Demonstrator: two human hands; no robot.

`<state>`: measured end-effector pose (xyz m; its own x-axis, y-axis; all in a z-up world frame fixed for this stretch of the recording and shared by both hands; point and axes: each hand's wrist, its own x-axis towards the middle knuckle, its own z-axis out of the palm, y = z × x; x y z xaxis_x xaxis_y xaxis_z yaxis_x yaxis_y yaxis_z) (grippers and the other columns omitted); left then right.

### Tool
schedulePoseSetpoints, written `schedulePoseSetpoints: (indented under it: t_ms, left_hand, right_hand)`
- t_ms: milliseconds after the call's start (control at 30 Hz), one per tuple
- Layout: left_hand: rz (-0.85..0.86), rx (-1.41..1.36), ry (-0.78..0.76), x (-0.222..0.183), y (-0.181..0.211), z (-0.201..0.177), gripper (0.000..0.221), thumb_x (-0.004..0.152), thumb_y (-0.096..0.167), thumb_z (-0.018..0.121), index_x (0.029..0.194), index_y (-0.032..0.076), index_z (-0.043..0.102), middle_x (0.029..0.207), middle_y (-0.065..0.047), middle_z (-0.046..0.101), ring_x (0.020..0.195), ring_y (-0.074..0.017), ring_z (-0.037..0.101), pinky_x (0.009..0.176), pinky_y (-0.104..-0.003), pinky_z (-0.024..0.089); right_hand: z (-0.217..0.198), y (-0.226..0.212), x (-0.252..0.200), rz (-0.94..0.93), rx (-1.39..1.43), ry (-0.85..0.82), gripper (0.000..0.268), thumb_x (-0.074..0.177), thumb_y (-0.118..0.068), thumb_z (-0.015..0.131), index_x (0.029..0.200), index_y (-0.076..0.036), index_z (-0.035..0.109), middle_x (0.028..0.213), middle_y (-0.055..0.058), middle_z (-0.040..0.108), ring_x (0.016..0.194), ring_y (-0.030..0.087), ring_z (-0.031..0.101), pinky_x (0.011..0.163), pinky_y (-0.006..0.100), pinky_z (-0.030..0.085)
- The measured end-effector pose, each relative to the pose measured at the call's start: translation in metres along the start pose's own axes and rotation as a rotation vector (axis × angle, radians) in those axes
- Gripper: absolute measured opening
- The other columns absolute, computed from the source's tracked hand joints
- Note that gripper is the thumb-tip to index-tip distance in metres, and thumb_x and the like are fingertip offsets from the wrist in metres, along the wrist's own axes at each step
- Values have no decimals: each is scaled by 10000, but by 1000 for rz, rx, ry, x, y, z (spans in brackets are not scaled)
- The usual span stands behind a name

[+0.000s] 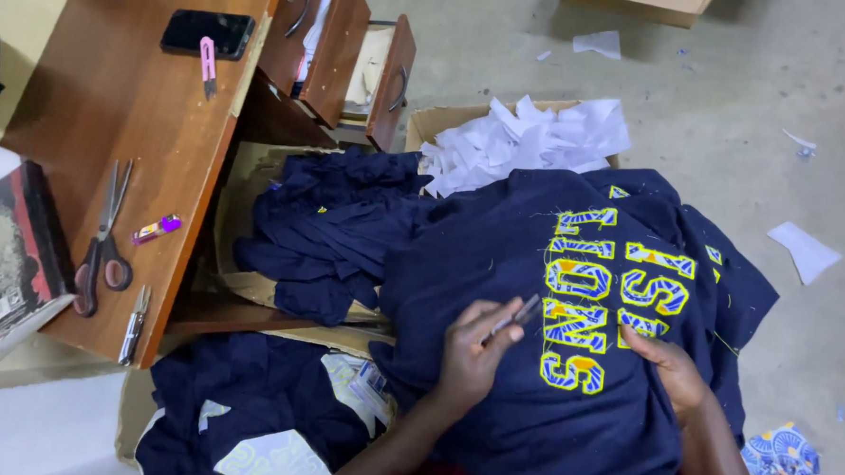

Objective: Trimming loose embroidery threads from a navy blue sweatshirt using a small hand tool.

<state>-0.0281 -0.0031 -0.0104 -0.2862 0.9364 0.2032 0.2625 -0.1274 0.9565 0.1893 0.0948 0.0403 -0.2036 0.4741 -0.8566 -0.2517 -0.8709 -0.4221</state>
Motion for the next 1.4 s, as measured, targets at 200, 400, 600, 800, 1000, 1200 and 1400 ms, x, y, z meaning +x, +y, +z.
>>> schedulePoseSetpoints:
  t_ms: [200,400,600,800,1000,1200,1400]
  left_hand:
    - [402,313,-135,-45,24,-8,417,1015,64,788,1402,109,638,1162,-120,716,967,-286,717,859,-403,571]
    - [461,412,-118,-61,44,-15,380,1022,-6,768,1379,22,641,1108,-147,692,916,-318,702,789,-433,535]
    - [418,398,-98,-82,36,-5,317,1032,82,768,1319,-18,678,1045,-146,702,855,-263,713,783,-384,612]
    - [480,383,-47,-80,37,6,339,1021,58,785,1331,-24,675,1034,-146,690,851,-253,710,788,-377,624]
    - [529,232,-359,-63,30,-10,287,1050,36,762,1315,-1,659,1229,-161,725,1025,-314,735,937,-426,581]
    - [460,447,-220,-44,28,-30,270,1048,120,740,1315,108,703,1236,-51,751,1068,-243,731,860,-387,489]
    - [508,412,-215,-54,19,-24,321,1050,79,763,1358,132,688,1234,-55,743,1041,-262,715,841,-394,475]
  right_hand:
    - [-10,10,12,21,66,-86,577,1029,-179,327,1592,-93,421,1580,137,490,1408,379,460,1246,576,340]
    - [-10,19,10,22,80,-84,589,1031,-234,316,1594,-92,411,1593,122,479,1438,355,451,1266,558,329]
    - [-26,34,30,-5,112,-131,568,1066,-260,299,1592,-76,406,1602,118,464,1452,338,436,1277,538,317]
    - [-25,32,26,-11,96,-121,568,1059,-262,308,1597,-101,398,1612,104,464,1454,346,438,1267,548,323]
    - [-21,33,24,-44,108,-127,560,1059,-258,330,1595,-117,407,1588,107,483,1431,350,458,1251,564,343]
    - [-24,34,24,-58,88,-108,543,1025,-208,404,1555,-109,467,1566,60,523,1398,295,501,1241,505,381]
    - [-21,34,20,-81,81,-139,578,1019,-221,375,1584,-109,426,1585,86,497,1412,326,479,1239,534,366]
